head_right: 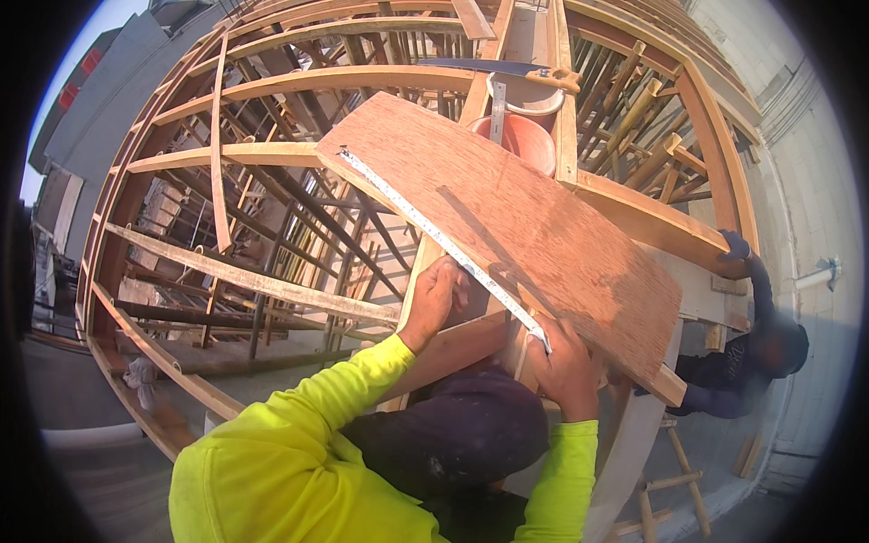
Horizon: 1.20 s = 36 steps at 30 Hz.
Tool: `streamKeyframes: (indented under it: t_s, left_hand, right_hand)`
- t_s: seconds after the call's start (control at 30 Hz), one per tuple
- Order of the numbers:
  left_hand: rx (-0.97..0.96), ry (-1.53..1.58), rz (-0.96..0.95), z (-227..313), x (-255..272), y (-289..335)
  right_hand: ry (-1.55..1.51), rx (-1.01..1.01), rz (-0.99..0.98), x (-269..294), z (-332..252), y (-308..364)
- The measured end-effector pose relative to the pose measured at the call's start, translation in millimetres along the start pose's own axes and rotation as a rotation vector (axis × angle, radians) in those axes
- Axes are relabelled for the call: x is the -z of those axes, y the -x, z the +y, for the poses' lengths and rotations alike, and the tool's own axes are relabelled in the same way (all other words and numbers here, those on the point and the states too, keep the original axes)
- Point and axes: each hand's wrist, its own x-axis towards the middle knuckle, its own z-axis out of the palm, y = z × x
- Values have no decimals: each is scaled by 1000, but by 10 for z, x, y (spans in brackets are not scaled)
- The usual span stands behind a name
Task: The person measures and marks a piece of plywood on a wooden frame using a tape measure, pencil, and square. They repeatedly measure, mark, and adjust the wood, then use a hand saw to cut along the marked line.
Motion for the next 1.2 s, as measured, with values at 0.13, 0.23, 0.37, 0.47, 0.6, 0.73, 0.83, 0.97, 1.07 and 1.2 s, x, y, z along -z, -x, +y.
streamKeyframes:
  t_s: [0.13,0.23,0.37,0.47,0.6,0.73,0.83,0.97,1.07,1.2]
  left_hand:
    - [20,116,304,143,-176,-248]
    - [-18,109,460,174,169,-738]
    - [119,109,699,207,965,-1458]
    - [193,-40,686,141,1260,-1632]
    - [312,-45,651,63,1352,-1698]
    - [334,-95,626,13,1497,-1703]
    - [325,-172,611,54,1488,-1691]
    - [159,-499,526,8,1247,-1608]
    - [-185,-752,409,-55,824,-1186]
    - [-496,-903,-57,-191,-58,-846]
  right_hand:
    - [-52,-5,-107,-121,-177,-315]
    - [60,-1,-67,-130,-226,-361]
    - [143,9,-29,-74,230,-291]
    - [212,0,-25,-27,421,-256]
    - [274,9,-2,-49,486,-261]
    - [293,96,59,-119,525,-282]
    - [298,91,91,-107,536,-284]
    - [241,26,104,100,942,-81]
    - [264,-76,112,407,1235,221]
    - [380,-69,155,687,1996,720]
